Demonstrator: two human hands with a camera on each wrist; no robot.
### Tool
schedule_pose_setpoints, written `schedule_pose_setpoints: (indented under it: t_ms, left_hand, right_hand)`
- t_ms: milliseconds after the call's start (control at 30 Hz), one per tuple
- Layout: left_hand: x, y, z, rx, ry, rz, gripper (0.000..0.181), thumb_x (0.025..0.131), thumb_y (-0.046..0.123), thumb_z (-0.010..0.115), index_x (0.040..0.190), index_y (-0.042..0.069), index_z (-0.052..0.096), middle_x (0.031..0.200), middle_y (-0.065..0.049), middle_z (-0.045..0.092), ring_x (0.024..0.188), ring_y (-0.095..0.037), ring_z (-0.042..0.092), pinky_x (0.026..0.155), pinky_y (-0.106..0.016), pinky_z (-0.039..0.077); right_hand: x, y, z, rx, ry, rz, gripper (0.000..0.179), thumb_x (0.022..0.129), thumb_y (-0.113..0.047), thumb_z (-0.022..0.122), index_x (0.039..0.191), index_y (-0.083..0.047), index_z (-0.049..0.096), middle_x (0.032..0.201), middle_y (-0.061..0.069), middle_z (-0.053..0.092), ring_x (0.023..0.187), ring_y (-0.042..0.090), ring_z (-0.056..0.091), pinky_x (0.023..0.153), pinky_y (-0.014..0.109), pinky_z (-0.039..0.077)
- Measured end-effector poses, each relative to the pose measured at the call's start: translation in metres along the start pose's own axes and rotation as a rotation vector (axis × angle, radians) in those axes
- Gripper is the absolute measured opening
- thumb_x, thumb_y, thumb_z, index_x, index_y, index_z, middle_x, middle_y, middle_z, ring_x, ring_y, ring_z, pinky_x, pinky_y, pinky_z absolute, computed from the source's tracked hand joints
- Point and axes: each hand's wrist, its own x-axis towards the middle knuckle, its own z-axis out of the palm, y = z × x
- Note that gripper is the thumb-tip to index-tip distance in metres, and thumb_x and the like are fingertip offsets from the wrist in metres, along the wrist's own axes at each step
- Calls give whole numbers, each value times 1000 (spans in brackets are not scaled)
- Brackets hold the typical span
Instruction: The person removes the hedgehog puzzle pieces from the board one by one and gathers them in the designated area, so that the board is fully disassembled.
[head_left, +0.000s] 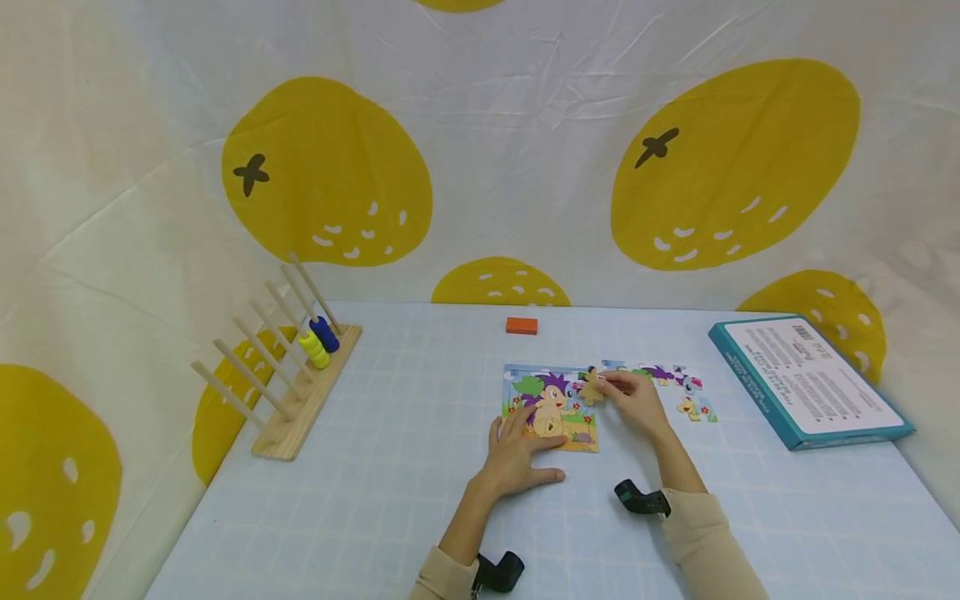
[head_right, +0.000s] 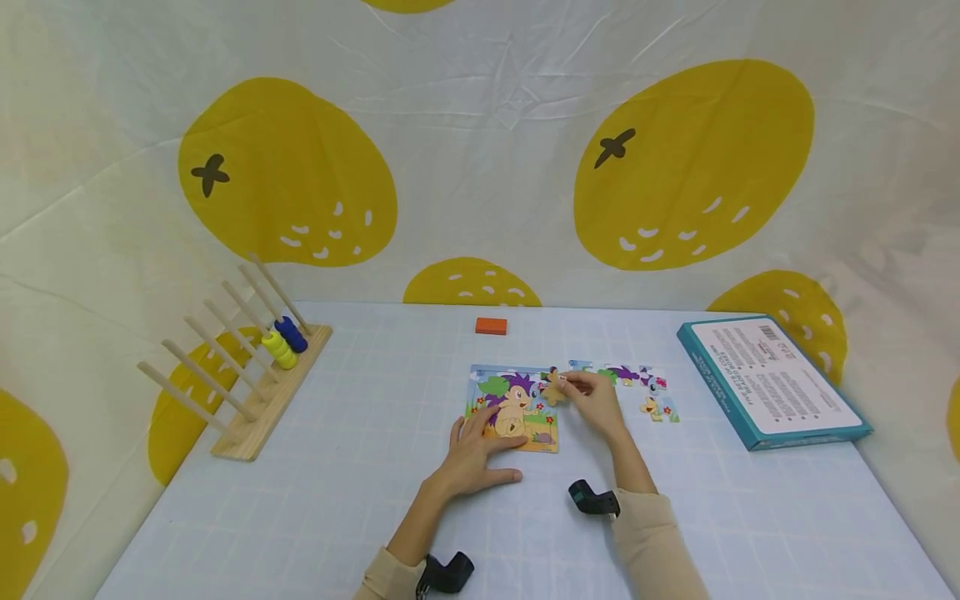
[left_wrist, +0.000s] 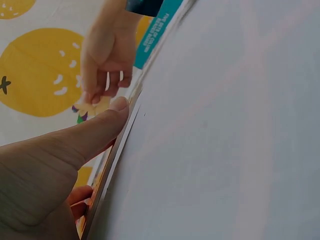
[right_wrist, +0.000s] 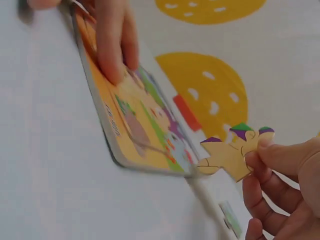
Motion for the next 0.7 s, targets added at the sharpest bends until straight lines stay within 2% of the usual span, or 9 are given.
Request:
schedule_pose_setpoints:
  t_ms: [167, 367, 467, 700]
  left_hand:
    - [0, 1, 0, -13, 8, 5, 50, 78, 52, 69, 125, 36, 61, 151, -11, 27, 140, -30, 20, 108, -61, 11]
    - [-1, 0, -1, -18, 6, 2, 50, 78, 52, 69, 125, 35, 61, 151, -11, 27, 140, -31, 20, 108, -61, 11]
    - [-1, -1, -1, -15, 1, -3, 51, 78, 53, 69, 126, 36, 61, 151, -11, 27, 139, -30, 20, 108, -61, 11]
    - [0, 0, 0, -18, -6, -7, 52, 78, 53, 69, 126, 36, 60, 151, -10, 26, 140, -30, 19, 109, -60, 11]
  right_hand:
    - [-5, 12, -40, -126, 21, 73, 34, 92, -23, 62, 106, 9, 66, 103, 24, 66, 86, 13, 60, 72, 18, 46]
    - [-14, 23, -76, -224, -78, 190, 43, 94, -29, 57, 107, 12, 63, 104, 26, 64, 94, 31, 59, 77, 31, 48]
    - [-18, 26, -86, -272, -109, 225, 45, 94, -30, 57, 107, 12, 62, 100, 24, 64, 90, 30, 56, 74, 34, 47]
    - [-18, 32, -90, -393, -116, 193, 37, 91, -18, 59, 107, 16, 61, 92, 25, 64, 82, 30, 56, 68, 35, 46]
